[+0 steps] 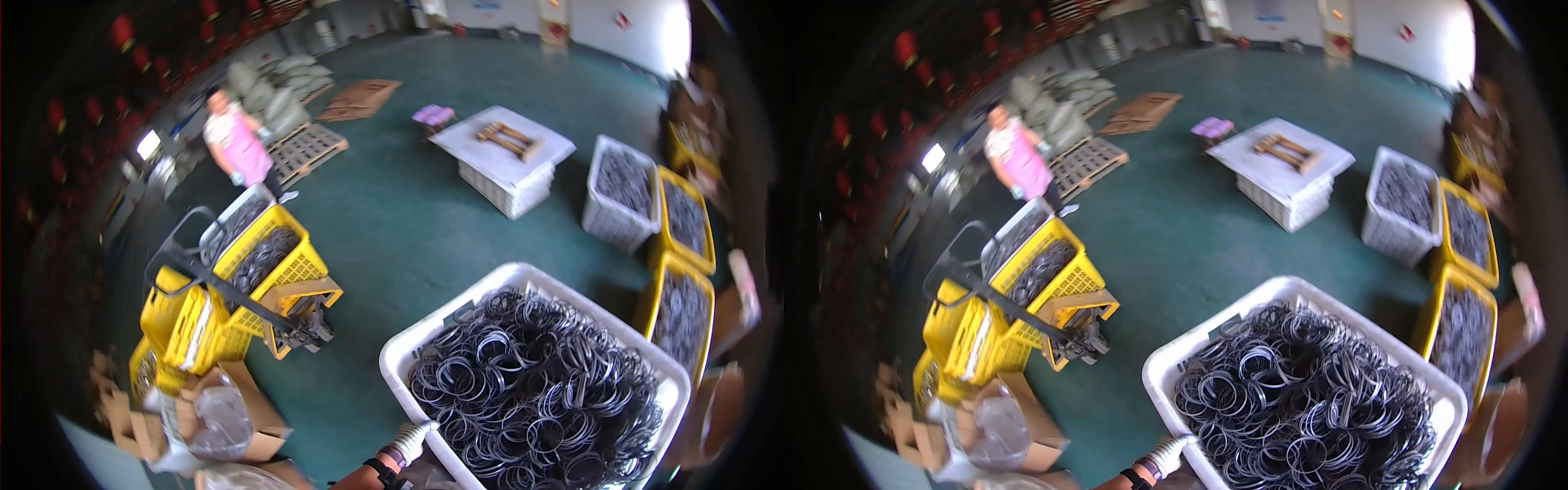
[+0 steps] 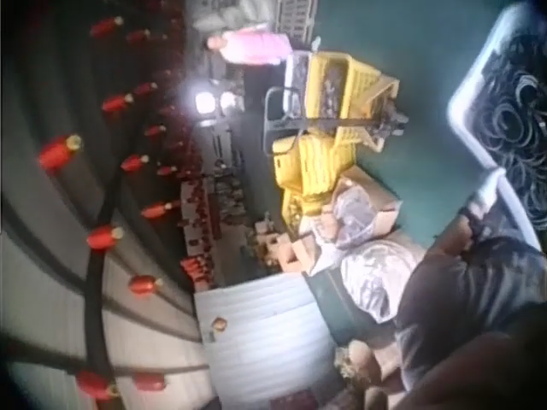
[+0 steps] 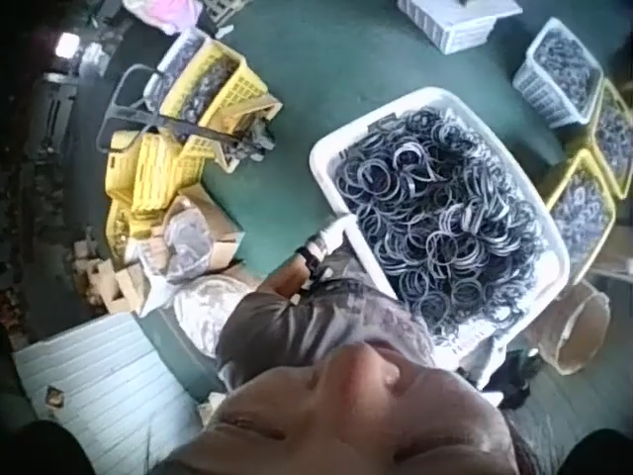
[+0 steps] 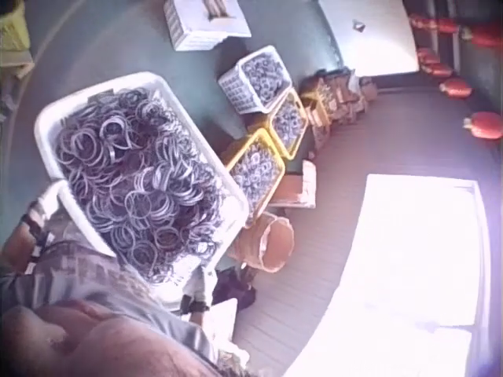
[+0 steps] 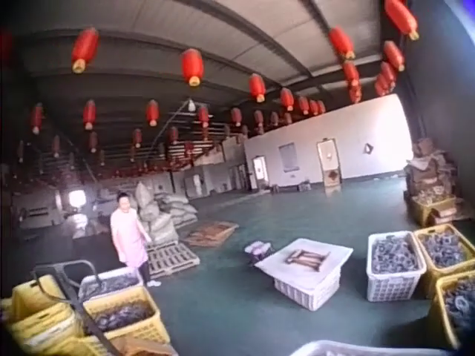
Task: Move baskets filled with metal ring components using a manual pallet jack through a warehouse and production facility.
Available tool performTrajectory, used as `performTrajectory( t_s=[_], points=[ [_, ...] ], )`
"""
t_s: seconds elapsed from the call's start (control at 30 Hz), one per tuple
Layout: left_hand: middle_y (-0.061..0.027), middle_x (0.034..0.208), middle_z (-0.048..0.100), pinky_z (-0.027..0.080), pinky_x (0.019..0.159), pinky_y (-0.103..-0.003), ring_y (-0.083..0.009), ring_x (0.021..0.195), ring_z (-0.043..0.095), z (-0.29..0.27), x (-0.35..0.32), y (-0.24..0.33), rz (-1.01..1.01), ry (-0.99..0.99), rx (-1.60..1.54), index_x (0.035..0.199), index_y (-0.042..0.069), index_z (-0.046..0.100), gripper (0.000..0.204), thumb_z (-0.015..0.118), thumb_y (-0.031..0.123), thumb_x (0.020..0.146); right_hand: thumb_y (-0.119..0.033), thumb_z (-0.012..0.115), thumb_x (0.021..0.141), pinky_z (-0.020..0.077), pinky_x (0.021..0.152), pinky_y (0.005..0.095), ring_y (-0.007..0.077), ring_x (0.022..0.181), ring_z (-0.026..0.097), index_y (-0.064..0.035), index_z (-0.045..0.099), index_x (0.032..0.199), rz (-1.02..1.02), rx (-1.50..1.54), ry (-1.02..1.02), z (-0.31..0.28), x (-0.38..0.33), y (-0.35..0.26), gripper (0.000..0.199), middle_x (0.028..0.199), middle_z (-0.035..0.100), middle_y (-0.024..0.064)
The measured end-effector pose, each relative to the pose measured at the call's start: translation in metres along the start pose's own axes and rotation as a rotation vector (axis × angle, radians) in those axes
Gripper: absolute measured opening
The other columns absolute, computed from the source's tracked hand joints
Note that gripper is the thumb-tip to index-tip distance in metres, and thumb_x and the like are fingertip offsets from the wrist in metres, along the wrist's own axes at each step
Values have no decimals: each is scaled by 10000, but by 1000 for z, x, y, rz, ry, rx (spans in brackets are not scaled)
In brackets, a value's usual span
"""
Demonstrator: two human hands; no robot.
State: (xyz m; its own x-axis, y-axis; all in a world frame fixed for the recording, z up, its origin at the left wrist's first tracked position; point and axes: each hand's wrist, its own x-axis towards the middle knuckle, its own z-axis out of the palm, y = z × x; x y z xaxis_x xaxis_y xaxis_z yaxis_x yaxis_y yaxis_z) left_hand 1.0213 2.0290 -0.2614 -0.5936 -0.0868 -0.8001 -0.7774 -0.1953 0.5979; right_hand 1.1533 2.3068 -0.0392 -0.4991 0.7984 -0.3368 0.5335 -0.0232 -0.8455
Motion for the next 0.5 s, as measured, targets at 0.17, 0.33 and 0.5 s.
performTrajectory(
  t_s=[0.17,0.33,0.5],
  points=[
    [-51,782,608,445,657,-334,-165,732,532,10,75,32,93,70,12,839,46,628,283,767,240,687,-160,605,814,397,501,236,97,592,482,-55,565,929,-222,-20,-54,135,-62,-109,161,724,536,-15],
    [-37,795,590,460,623,-345,-171,712,552,-3,114,147,73,-38,-332,896,72,570,307,751,213,692,-151,595,820,407,494,246,107,583,490,-55,569,924,-305,-16,-149,57,155,-17,144,722,543,-6],
    [-33,824,593,457,624,-321,-161,720,546,-1,170,265,306,7,-408,927,57,554,348,756,208,687,-142,584,825,417,487,256,116,573,499,-56,572,919,-366,29,-226,47,397,37,128,719,550,2]
  ],
)
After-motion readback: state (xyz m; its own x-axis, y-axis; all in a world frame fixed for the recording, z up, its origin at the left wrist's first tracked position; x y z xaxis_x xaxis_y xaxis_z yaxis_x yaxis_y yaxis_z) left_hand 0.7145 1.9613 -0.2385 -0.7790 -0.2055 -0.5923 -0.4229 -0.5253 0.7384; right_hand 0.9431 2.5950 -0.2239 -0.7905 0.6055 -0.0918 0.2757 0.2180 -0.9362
